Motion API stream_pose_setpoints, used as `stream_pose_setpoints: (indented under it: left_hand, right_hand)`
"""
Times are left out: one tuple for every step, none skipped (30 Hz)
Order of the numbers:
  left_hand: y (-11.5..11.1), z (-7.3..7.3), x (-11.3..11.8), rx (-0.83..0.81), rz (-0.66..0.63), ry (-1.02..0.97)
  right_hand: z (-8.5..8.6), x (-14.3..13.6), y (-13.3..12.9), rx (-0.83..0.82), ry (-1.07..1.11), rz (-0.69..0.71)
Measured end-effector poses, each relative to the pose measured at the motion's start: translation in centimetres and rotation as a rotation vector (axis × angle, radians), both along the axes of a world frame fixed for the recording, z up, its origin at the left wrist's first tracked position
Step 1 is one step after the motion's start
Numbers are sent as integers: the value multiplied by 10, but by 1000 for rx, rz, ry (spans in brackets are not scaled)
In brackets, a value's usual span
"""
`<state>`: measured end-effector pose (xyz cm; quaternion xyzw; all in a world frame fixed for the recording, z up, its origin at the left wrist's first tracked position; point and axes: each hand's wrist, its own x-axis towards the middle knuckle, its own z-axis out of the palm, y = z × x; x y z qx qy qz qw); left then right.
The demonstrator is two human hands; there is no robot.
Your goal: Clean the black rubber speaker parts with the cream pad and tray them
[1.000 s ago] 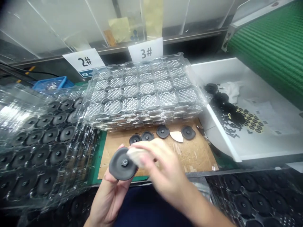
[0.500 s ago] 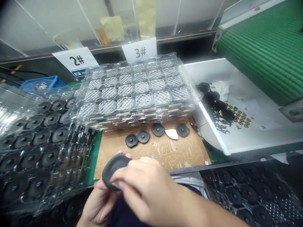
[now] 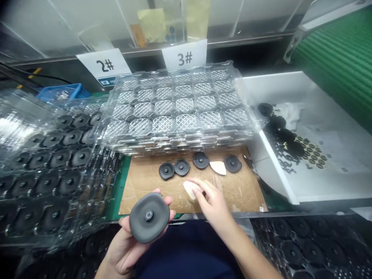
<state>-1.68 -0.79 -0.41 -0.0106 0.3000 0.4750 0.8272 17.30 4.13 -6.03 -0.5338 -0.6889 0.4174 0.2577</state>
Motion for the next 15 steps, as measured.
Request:
stream_pose_setpoints:
  left_hand:
    - [0,-2,0,-4,3,-8]
    - [1,-4,0,-8,5,-16]
    - [2,-5,0,-12,2,-21]
    - [3,-6,1,-17,-7,-24]
    - [4,-6,2,-19,-20,-27]
    - [5,-6,2,-17,-32,-29]
    - [6,-5,3,-10,-41,-31]
    - [7,-4,4,-2,-47,-30]
    - [7,-4,6,6,-48,-25]
    - [6,-3,7,15,-45,-17]
    - [6,-3,8,23,-39,0]
    - [4,-4,10,31,-31,24]
    - [3,-5,11,37,-21,55]
    - [1,-6,12,38,-9,92]
    - [-1,-8,13,38,11,131]
  right_hand:
    - [-14,2,-8,-19,-21,19]
    - [-26,4,-16,-36,-33,35]
    - [-35,6,-22,-52,-45,45]
    - [-40,8,-25,-65,-55,48]
    - [-40,10,-25,-73,-61,43]
    - [-36,12,-23,-77,-65,30]
    - [-27,13,-18,-77,-66,10]
    - [-13,14,-13,-70,-57,-12]
    - [4,13,-7,-48,-35,-35]
    - [22,11,-2,-6,-1,-51]
    - [41,8,2,61,52,-38]
    - [58,3,5,159,103,7]
    - [72,-3,6,267,146,99]
    - [83,-9,7,364,170,204]
    - [90,-15,7,426,162,302]
